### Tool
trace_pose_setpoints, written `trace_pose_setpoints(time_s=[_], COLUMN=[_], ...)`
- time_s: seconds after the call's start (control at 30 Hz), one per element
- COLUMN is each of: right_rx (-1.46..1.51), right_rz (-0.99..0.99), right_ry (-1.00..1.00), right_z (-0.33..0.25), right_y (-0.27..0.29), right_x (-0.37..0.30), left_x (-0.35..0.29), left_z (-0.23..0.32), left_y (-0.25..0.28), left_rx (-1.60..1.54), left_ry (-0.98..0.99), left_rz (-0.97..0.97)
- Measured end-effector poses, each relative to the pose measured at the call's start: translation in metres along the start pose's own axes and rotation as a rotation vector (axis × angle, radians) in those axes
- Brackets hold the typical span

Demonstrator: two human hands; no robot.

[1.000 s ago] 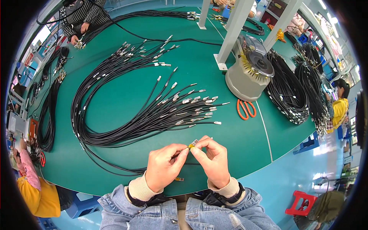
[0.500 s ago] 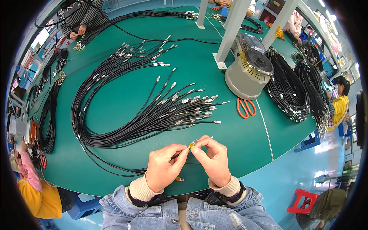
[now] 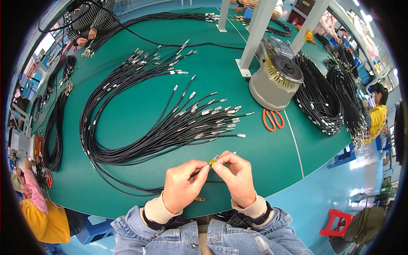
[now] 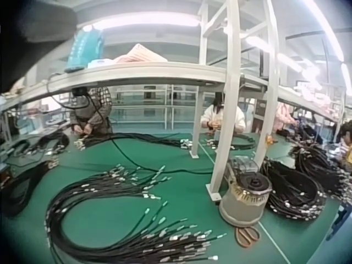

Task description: The person gathers a bundle of cables, spreads them across the table, and picks up a single cable. They wrap yellow tape around the connector, trim the tape with scissors, and then press the tape firmly by hand.

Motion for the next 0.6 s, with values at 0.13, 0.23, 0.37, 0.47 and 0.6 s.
trace_pose_setpoints(time_s=[0.13,0.23,0.37,0.47,0.6], right_rx=[-0.02,-0.019,-0.016,-0.01,0.03], right_rz=[-0.02,-0.02,-0.015,-0.01,0.033], right_ry=[-0.015,-0.016,-0.022,-0.03,-0.028], right_z=[0.0006,0.0007,0.0025,0.0025,0.003], right_y=[0.0002,0.0001,0.0008,0.0008,-0.0007], right_x=[-0.0001,-0.0001,-0.0004,-0.0005,-0.0004], left_x=[0.0003,0.0001,-0.0006,-0.0004,0.0004], left_z=[0.0008,0.0001,-0.0003,0.0002,0.0028], left_y=[0.0006,-0.0001,0.0,0.0003,0.0004], left_rx=[0.002,-0.004,-0.001,0.007,0.015], left_ry=[0.005,0.001,0.004,0.005,0.008], left_rz=[-0.004,-0.002,-0.003,-0.004,-0.004])
Point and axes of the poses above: each hand's wrist, its own x-axis towards the middle knuckle, its own y-axis out of the back of the hand, z = x × y, the point moved 3 cm from there along x, towards the middle knuckle, and after that the axes turned 1 degree about x, right-handed, at the moved point
